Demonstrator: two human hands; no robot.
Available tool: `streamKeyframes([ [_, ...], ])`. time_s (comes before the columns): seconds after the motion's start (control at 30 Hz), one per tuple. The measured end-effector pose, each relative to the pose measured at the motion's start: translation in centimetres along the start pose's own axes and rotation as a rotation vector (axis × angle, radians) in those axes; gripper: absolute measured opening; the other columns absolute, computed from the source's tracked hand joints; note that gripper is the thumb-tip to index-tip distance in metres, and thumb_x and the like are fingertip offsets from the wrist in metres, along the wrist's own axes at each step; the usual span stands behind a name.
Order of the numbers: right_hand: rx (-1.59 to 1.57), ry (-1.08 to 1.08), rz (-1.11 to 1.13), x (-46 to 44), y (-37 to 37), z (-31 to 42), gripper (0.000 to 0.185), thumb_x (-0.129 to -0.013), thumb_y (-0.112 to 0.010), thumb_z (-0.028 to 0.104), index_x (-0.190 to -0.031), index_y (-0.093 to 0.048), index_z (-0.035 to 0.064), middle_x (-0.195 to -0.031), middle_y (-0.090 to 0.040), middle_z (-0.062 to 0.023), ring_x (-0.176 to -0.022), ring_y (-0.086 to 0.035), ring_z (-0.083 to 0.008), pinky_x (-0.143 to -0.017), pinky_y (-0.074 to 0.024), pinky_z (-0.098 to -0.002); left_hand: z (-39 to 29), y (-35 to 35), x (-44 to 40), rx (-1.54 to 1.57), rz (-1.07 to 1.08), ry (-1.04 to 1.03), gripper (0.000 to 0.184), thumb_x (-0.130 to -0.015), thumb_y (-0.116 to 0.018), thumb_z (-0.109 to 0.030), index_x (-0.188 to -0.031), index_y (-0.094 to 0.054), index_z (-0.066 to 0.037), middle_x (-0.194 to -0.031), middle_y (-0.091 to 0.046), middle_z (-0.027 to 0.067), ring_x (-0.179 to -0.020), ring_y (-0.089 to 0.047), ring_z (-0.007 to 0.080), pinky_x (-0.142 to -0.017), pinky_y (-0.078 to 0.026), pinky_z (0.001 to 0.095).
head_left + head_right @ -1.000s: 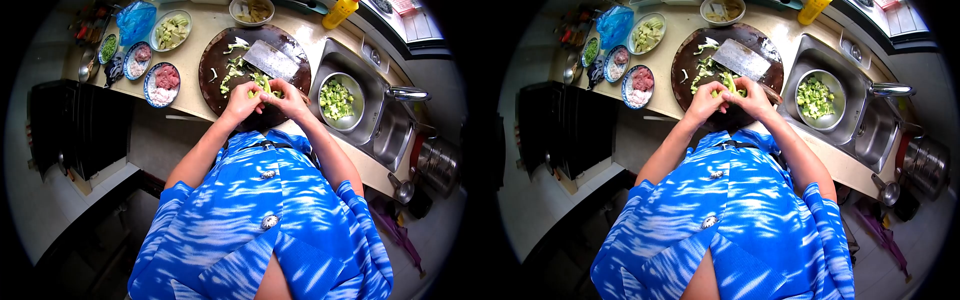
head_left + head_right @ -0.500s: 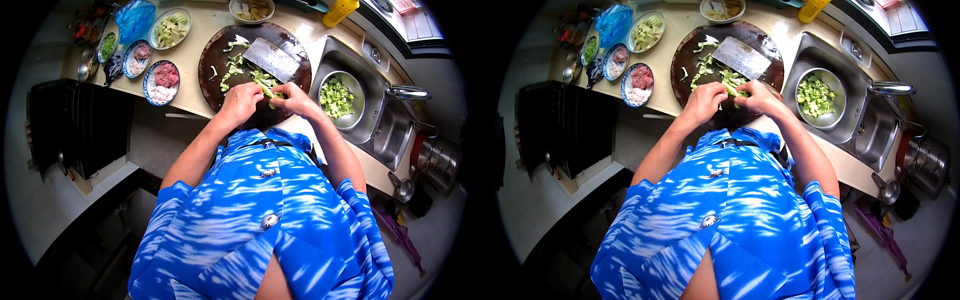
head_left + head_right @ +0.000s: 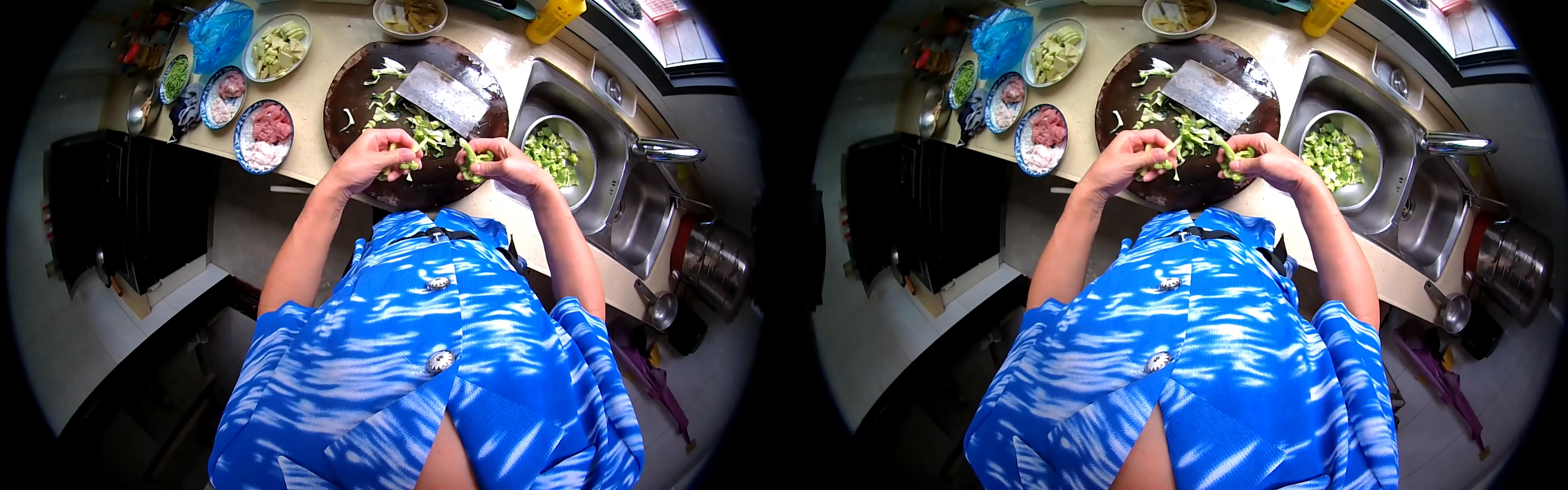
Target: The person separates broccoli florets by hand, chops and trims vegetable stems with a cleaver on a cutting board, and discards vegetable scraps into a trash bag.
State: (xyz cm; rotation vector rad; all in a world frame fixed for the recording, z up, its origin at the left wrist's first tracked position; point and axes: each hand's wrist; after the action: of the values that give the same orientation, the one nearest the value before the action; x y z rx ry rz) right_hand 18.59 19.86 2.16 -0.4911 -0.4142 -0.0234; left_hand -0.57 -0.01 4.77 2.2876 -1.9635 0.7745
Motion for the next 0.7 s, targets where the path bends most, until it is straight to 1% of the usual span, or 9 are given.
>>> streamKeyframes([
  [0.1, 0.05, 0.04, -0.03, 0.4, 0.1, 0.1, 0.026, -0.079, -0.07, 0.014, -0.1, -0.061, 0.0003, -0.09, -0.063, -0.0029, -0.083, -0.061, -0.0133, -0.078, -0.0472, -0.0262, -0.2, 0.0, 0.3, 0.063, -0.067, -0.031, 0.009, -0.082, -0.066, -0.006, -0.087, -0.062, 0.0, -0.082, -0.065, 0.0067, -0.057, -0.054, 0.0054, -0.049, -0.042, 0.0169],
  [0.17, 0.062, 0.062, -0.204, 0.0, -0.4, -0.1, 0.027, -0.081, -0.07, 0.017, -0.099, -0.062, 0.0, -0.087, -0.062, -0.0026, -0.081, -0.06, -0.0119, -0.077, -0.0469, -0.0258, -0.4, -0.4, 0.1, 0.022, -0.08, -0.05, 0.009, -0.081, -0.068, -0.006, -0.086, -0.063, -0.001, -0.081, -0.065, 0.0059, -0.056, -0.054, 0.005, -0.049, -0.042, 0.017],
  [0.27, 0.058, 0.149, -0.272, -1.0, -2.8, 0.1, 0.032, -0.08, -0.073, 0.025, -0.1, -0.065, 0.002, -0.082, -0.062, -0.0009, -0.076, -0.056, -0.0078, -0.073, -0.0444, -0.0243, -0.3, -1.2, -0.5, -0.084, -0.085, -0.068, 0.009, -0.079, -0.07, -0.007, -0.084, -0.064, -0.001, -0.078, -0.065, 0.0036, -0.055, -0.053, 0.004, -0.049, -0.041, 0.0171],
  [0.3, 0.079, 0.187, -0.256, -1.4, -3.3, 0.3, 0.034, -0.08, -0.072, 0.025, -0.104, -0.065, 0.0015, -0.085, -0.063, -0.0016, -0.078, -0.057, -0.008, -0.074, -0.0447, -0.0243, -0.2, -1.3, -0.6, -0.15, -0.09, -0.067, 0.009, -0.079, -0.07, -0.007, -0.083, -0.065, -0.002, -0.076, -0.064, 0.0021, -0.055, -0.052, 0.0033, -0.049, -0.041, 0.017],
  [0.33, 0.104, 0.195, -0.3, -1.5, -4.2, 0.8, 0.031, -0.081, -0.072, 0.024, -0.102, -0.066, 0.0009, -0.084, -0.064, -0.0025, -0.079, -0.058, -0.0087, -0.075, -0.0447, -0.025, -0.1, -1.5, -0.6, -0.149, -0.09, -0.065, 0.009, -0.079, -0.07, -0.007, -0.083, -0.065, -0.002, -0.076, -0.064, 0.0021, -0.055, -0.052, 0.0033, -0.049, -0.041, 0.017],
  [0.43, 0.092, 0.238, -0.266, -2.4, -4.5, 0.5, 0.025, -0.081, -0.071, 0.022, -0.095, -0.068, 0.0004, -0.08, -0.065, -0.0022, -0.076, -0.057, -0.0085, -0.073, -0.0448, -0.0244, 0.1, -1.6, -0.7, -0.195, -0.078, -0.086, 0.007, -0.08, -0.069, -0.009, -0.084, -0.066, -0.003, -0.07, -0.062, -0.0019, -0.055, -0.05, 0.0019, -0.049, -0.04, 0.0167],
  [0.57, 0.15, 0.253, -0.332, -2.9, -4.6, 0.1, 0.02, -0.08, -0.072, 0.018, -0.088, -0.068, 0.0001, -0.075, -0.065, -0.0021, -0.071, -0.056, -0.0074, -0.068, -0.0447, -0.0229, 0.2, -1.6, -0.4, -0.291, -0.131, -0.109, 0.008, -0.082, -0.067, -0.01, -0.084, -0.065, -0.003, -0.071, -0.059, -0.0031, -0.056, -0.048, 0.002, -0.049, -0.039, 0.0173],
  [0.67, 0.205, 0.262, -0.397, -3.2, -4.7, -0.3, 0.019, -0.08, -0.072, 0.017, -0.086, -0.067, -0.0003, -0.072, -0.064, -0.0026, -0.068, -0.056, -0.0074, -0.066, -0.045, -0.0232, 0.9, -1.9, -0.6, -0.242, -0.145, -0.198, 0.009, -0.084, -0.064, -0.011, -0.084, -0.065, -0.002, -0.073, -0.057, -0.0033, -0.058, -0.047, 0.0025, -0.05, -0.039, 0.0182],
  [0.7, 0.238, 0.264, -0.433, -3.2, -4.7, -0.4, 0.019, -0.08, -0.071, 0.017, -0.086, -0.067, -0.0006, -0.071, -0.064, -0.0029, -0.067, -0.056, -0.0075, -0.065, -0.0453, -0.0237, 1.2, -2.1, -0.8, -0.309, -0.202, -0.227, 0.009, -0.084, -0.064, -0.011, -0.084, -0.065, -0.002, -0.074, -0.056, -0.003, -0.059, -0.047, 0.0028, -0.05, -0.038, 0.0186],
])
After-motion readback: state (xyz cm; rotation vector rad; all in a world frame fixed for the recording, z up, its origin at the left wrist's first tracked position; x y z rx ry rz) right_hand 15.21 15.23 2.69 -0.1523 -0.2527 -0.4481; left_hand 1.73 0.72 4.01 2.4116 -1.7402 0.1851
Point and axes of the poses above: each hand's wrist, its own x-axis away from the middle knuckle, its own y-axis out of the back of the hand, z = x × y
